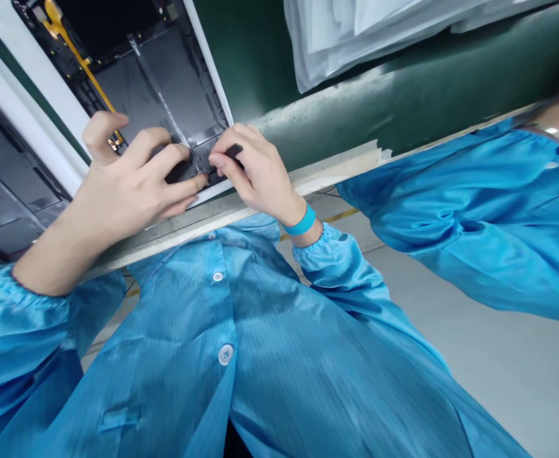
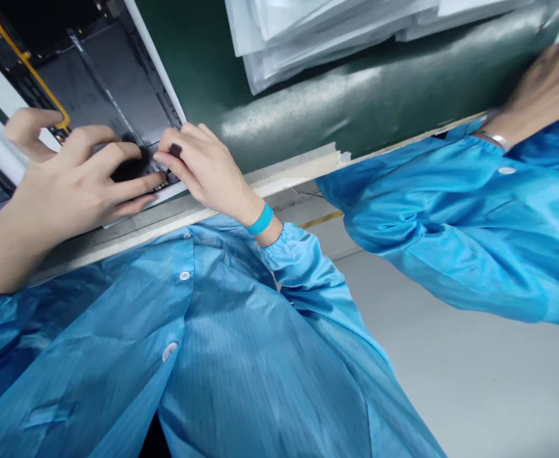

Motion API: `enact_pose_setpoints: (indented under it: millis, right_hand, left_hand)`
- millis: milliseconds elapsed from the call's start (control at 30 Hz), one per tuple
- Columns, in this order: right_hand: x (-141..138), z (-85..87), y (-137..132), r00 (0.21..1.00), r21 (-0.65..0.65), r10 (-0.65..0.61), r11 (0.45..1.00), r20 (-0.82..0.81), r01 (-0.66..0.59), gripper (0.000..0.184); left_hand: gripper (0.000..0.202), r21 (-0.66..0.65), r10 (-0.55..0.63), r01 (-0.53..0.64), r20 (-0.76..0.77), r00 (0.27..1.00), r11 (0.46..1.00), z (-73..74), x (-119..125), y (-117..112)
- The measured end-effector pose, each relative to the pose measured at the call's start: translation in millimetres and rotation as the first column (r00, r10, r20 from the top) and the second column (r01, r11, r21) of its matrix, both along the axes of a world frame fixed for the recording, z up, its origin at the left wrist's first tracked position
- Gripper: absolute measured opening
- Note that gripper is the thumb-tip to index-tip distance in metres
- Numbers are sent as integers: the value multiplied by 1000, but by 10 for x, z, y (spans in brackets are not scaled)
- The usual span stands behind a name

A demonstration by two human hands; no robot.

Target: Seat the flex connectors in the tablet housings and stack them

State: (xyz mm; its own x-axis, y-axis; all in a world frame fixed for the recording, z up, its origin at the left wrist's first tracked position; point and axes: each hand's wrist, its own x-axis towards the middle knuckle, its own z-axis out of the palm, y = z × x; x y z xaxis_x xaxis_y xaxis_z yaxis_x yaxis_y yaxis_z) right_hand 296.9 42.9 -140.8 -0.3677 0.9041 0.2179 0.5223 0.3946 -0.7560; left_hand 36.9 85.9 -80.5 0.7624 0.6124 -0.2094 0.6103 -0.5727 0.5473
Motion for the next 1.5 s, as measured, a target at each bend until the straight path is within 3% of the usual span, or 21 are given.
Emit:
enact_pose_setpoints:
  millis: [200,400,767,900,1033,1233,1400,1500]
  right_hand:
    - [8,-34,11,1000,1,18,1000,0,-18,59]
    - [5,46,18,999,-107,-8,994,-32,4,59]
    - [0,59,18,997,-60,-11,998,-79,6,55]
    - [0,47,28,997,-72,5,997,-71,-10,57]
    - [-10,46,37,999,-75,7,997,-40,-10,58]
    - [5,30,50,999,-27,-28,999,37,29,61]
    - [-12,51,42,996,-93,-85,992,20,86,59]
    - [-33,58,33,989,-91,-146,985,14,147,57]
  left_hand:
    - [37,5,34,-34,12,999,999,35,45,2]
    - [39,2,15,-15,-1,1000,1000,-84,-51,-27]
    - [35,-68,62,-61,4,998,996,-37,9,-12]
    - [42,-1,11,-11,-25,1000,1000,1,36,-6]
    - [31,70,-24,26,-29,999,997,22,61,-66]
    - [29,58,102,-102,-5,995,993,-24,91,-265]
    - [32,240,110,-104,-13,994,965,-110,113,-404]
    - [31,280,167,-163,11,986,946,-160,158,-477]
